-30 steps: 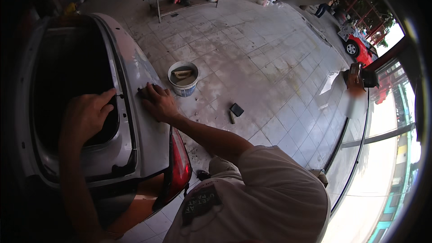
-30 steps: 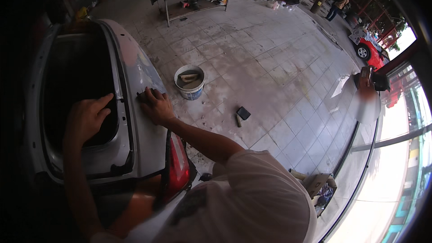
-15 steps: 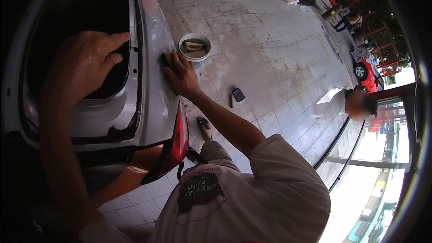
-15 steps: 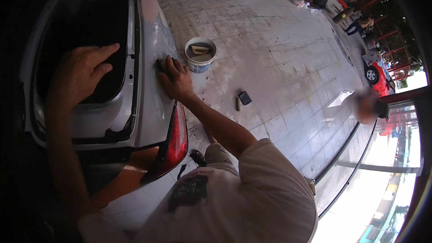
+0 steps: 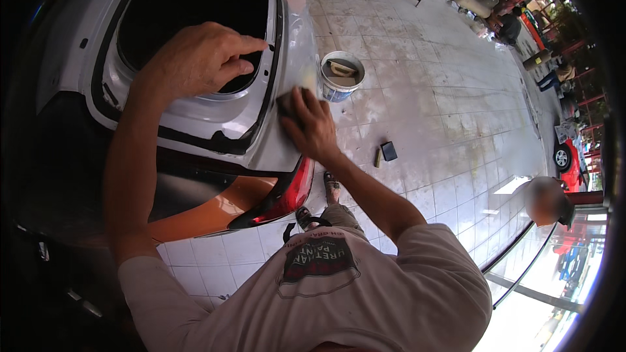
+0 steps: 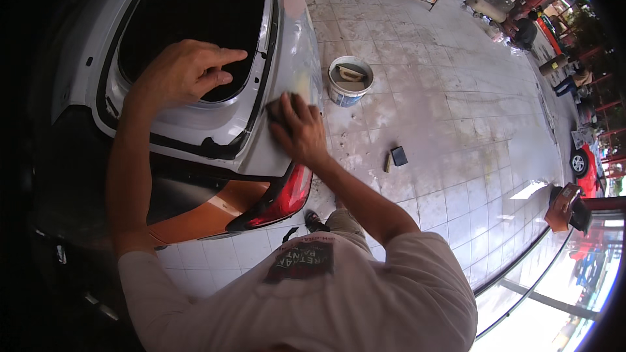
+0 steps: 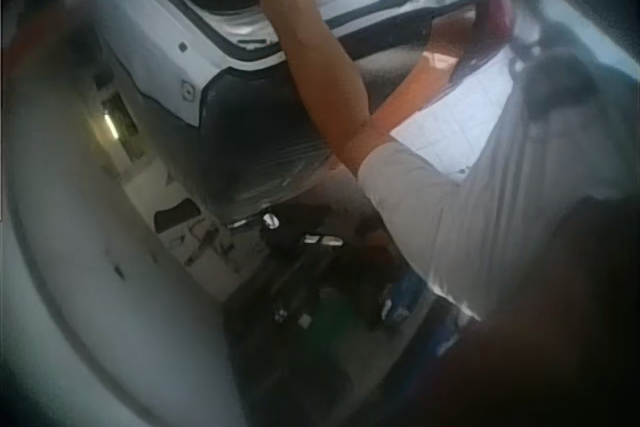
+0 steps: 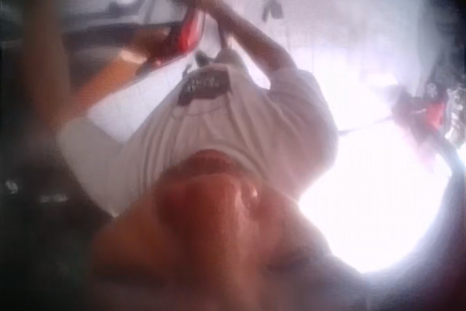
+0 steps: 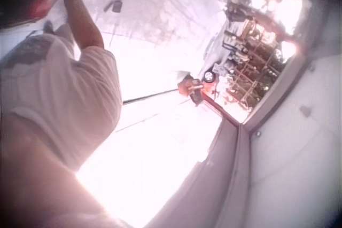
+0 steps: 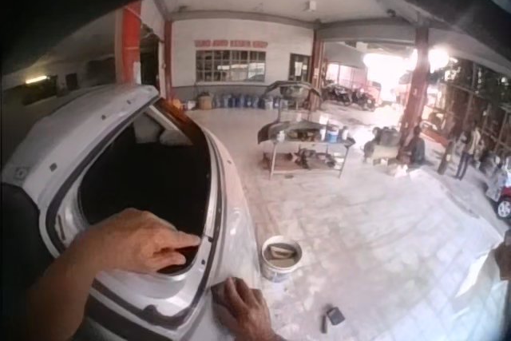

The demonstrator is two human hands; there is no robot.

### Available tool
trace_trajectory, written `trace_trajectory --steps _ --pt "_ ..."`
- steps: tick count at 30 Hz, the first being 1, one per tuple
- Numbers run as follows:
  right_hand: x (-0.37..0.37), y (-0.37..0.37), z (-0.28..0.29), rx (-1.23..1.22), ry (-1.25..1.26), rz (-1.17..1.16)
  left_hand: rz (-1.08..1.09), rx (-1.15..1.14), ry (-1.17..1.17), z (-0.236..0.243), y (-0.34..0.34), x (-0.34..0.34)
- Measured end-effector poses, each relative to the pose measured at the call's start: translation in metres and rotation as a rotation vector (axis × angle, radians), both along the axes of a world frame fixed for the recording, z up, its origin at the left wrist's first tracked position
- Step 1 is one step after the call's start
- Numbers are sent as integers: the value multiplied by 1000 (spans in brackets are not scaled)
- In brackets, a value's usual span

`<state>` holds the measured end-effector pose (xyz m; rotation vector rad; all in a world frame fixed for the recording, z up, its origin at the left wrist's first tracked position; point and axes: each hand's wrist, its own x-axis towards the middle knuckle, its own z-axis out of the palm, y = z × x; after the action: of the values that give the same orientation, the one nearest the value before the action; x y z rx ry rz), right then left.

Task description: The person sands a dark car bumper with a sanding block, repeatedly dipping it into a bucket of water. They then move to a white car trunk lid and continue sanding its surface with the same block, occasionally dipping it in water.

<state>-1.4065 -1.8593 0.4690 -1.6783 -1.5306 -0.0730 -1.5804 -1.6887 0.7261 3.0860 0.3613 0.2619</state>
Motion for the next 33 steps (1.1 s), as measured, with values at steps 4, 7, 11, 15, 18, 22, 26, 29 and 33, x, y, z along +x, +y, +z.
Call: trace_trajectory --steps 4,7,11,15,18,22,26,29,33 --pt "-8 -33 -5 -110 -41 178 89 33 37 -4 -6 -12" --pt "54 59 -6 -21 36 -45 69 -15 -65 -6 -5 -10" --pt "84 116 -2 -149 186 -154 116 82 -57 -8 -2 -5" --pt "13 10 -9 -95 52 -12 24 87 -107 -12 -3 -4" --pt "-1 -21 -15 -27 -10 21 25 85 -85 -16 -4 -4" --pt "71 72 -10 -50 99 -69 -18 199 -127 -21 -7 2" --pt "81 97 -1 -186 206 -164 55 53 -11 -23 -8 6" --pt "20 17 -8 141 -74 51 57 68 7 -22 -9 6" --pt "5 5 -1 23 0 -1 5 132 -73 -24 -7 8"
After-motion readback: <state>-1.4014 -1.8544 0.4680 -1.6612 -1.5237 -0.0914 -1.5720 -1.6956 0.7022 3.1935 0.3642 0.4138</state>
